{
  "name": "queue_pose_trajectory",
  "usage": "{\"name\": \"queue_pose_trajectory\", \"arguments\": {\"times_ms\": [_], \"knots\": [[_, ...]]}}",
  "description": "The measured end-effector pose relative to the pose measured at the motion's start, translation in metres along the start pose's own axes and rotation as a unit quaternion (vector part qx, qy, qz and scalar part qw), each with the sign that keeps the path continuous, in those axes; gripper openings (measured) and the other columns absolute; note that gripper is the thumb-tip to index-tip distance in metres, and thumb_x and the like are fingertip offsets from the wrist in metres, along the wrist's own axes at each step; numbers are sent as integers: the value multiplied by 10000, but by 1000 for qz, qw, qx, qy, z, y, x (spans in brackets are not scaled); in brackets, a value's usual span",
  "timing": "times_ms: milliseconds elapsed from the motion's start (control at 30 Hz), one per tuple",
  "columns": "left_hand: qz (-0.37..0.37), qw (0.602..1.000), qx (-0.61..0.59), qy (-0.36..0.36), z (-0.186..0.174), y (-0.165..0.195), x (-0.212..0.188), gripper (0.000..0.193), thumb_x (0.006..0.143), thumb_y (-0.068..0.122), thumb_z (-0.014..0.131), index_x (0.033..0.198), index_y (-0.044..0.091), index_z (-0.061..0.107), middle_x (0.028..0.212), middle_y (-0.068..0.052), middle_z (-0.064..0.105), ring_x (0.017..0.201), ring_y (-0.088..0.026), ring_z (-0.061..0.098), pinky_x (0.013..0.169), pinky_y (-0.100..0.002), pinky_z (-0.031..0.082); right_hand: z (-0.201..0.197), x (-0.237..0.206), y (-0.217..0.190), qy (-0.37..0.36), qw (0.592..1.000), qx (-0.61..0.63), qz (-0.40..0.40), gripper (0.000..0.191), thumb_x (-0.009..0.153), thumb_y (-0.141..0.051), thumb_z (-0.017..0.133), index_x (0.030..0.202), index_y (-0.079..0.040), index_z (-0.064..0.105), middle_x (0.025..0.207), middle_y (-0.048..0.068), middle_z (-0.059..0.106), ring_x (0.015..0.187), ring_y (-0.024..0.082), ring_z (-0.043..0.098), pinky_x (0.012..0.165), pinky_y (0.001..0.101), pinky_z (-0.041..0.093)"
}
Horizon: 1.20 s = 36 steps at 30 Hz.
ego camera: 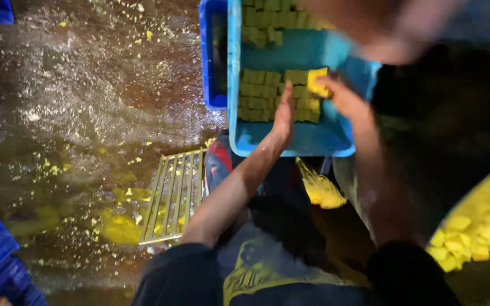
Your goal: The person stirs a large vat of yellow tofu cubes in water with a skimmer, then picks the cubes one at a time from the vat and places them into a blue plastic tray, arranging them in rows. Another worker's hands occasionally add cubes to the same tray.
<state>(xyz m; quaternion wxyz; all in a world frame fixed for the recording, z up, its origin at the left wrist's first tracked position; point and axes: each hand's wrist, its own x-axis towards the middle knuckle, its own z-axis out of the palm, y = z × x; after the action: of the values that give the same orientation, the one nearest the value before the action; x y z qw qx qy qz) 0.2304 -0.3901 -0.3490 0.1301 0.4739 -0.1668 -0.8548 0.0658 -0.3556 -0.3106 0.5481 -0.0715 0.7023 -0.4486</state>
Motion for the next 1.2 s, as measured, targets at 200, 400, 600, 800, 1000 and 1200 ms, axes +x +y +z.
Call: {"name": "queue_pose_trajectory", "arguments": {"times_ms": [200, 400, 600, 800, 1000, 1200], "knots": [[-40, 996, 48, 68, -93, 1, -15, 782, 985, 544, 449, 1604, 95, 284, 1660, -124, 320, 1498, -308, 345, 1191, -526, 275, 26, 112, 8, 231, 840, -488, -58, 524, 730, -428, 871, 1102, -88, 727, 1159, 203, 664, 1054, 357, 619, 896, 481, 498], [-110, 986, 76, 95, -113, -5, -32, 811, 969, 568, 476, 1597, 82, 309, 1628, -122, 377, 1471, -337, 406, 1149, -519, 337, 8, 127, 68, 197, 774, -597, -70, 565, 732, -387, 857, 1201, -104, 722, 1319, 261, 577, 1227, 486, 520, 1036, 569, 403], [-167, 961, 190, 112, -73, 17, -16, 728, 898, 485, 530, 1544, 176, 398, 1518, -102, 502, 1345, -356, 484, 1053, -521, 453, -43, 64, 51, 126, 962, -222, -94, 582, 856, -409, 834, 1296, -69, 659, 1355, 216, 600, 1228, 354, 579, 1024, 445, 485], [62, 943, 311, -102, 67, 43, -22, 381, 1053, 257, 637, 1316, -20, 634, 1224, -170, 668, 1087, -280, 620, 916, -420, 487, -36, -134, 35, 138, 973, -35, -179, 530, 925, -301, 793, 1365, -58, 625, 1388, 142, 612, 1234, 234, 607, 981, 368, 542], [175, 810, 355, -433, 255, -24, -132, 218, 1053, 24, 724, 1255, 38, 640, 1166, -65, 681, 1026, -150, 685, 974, -314, 601, -106, -393, 21, 310, 904, 35, -292, 363, 971, -85, 775, 1308, -51, 646, 1355, 104, 669, 1178, 177, 708, 983, 305, 634], [49, 182, 792, -581, 327, -190, -191, 315, 905, 22, 619, 1208, 90, 571, 963, -99, 693, 836, -208, 693, 690, -355, 594, -242, -446, 105, 401, 876, -268, 23, 337, 900, -101, 787, 1223, -19, 742, 1262, 148, 717, 992, 276, 728, 924, 374, 566]]}}
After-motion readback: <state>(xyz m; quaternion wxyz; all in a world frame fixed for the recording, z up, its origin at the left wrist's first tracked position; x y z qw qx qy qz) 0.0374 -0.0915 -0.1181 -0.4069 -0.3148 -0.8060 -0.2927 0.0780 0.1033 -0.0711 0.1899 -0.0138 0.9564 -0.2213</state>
